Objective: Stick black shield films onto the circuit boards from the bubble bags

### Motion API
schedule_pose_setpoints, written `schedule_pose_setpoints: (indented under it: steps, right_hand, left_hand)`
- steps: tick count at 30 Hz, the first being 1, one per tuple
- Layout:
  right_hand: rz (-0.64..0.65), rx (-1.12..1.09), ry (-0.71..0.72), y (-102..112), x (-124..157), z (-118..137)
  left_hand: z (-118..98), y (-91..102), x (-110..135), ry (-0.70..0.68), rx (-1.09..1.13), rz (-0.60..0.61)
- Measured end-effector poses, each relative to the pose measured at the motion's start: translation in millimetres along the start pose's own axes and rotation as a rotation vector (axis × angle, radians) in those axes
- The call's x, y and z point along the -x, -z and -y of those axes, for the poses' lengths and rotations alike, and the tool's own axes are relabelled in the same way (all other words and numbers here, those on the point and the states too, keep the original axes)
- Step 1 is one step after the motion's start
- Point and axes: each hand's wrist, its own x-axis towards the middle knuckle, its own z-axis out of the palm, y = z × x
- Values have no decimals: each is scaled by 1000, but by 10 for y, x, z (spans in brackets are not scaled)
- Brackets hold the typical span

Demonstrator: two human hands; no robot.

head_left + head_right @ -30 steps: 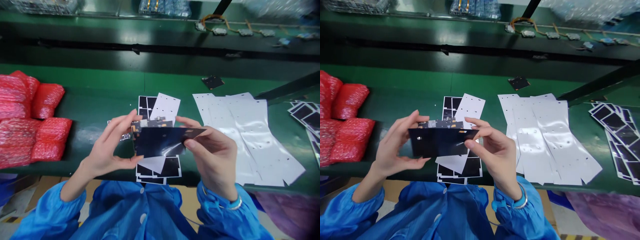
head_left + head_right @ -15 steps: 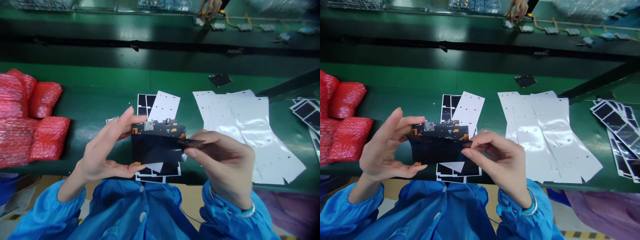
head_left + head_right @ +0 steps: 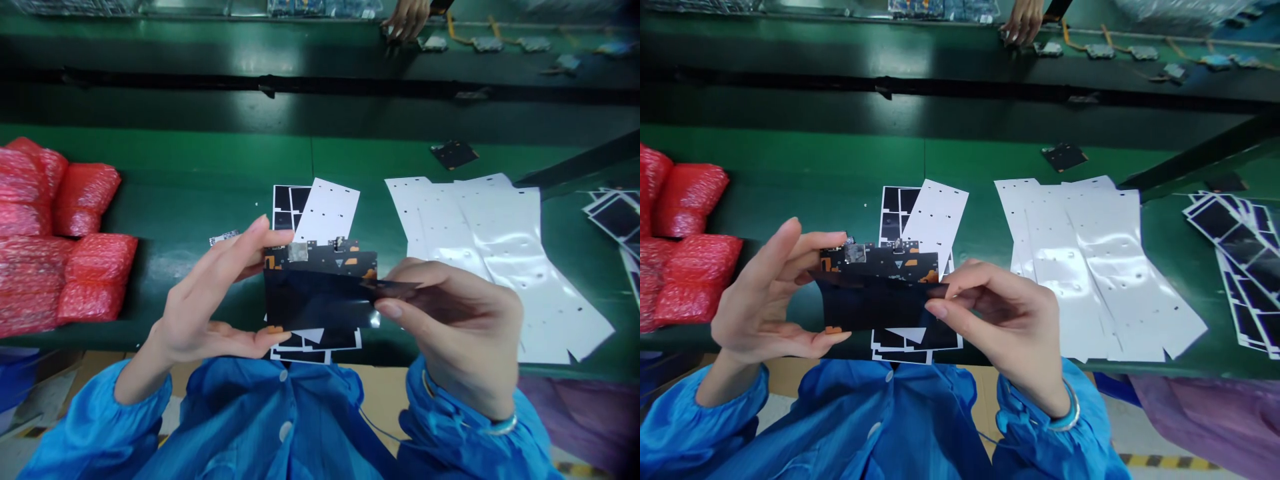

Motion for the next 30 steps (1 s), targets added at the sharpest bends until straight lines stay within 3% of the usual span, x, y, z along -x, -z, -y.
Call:
schedule_pose_setpoints:
  steps: [6, 10, 15, 18, 21, 24, 26, 28, 30]
  right_hand:
    - [-9, 17, -5, -1, -23, 2]
    - [4, 79, 33, -35, -36, 33]
    - [66, 489, 212, -58, -49, 3]
    - [22, 841, 254, 15, -67, -154]
    - [-25, 1024, 244, 50, -51, -406]
    - [200, 995, 247, -61, 48, -693]
    - [378, 1010, 186, -159, 138, -872]
    - [475, 1027, 118, -173, 207, -1014]
    - [512, 1025, 74, -29, 235, -1102]
  left_hand:
    - [-6, 17, -3, 15, -86, 20]
    - [-7, 25, -65, -70, -109, 20]
    - [16, 59, -83, -227, -340, 162]
    - [199, 67, -259, -232, -343, 268]
    - [617, 40, -734, -132, -323, 185]
    - [1124, -2, -1270, 37, -340, 111]
    - [1340, -19, -1440, 172, -375, 154]
    - [1377, -31, -1375, 250, -434, 238]
    - [1268, -53, -1111, 225, -500, 325]
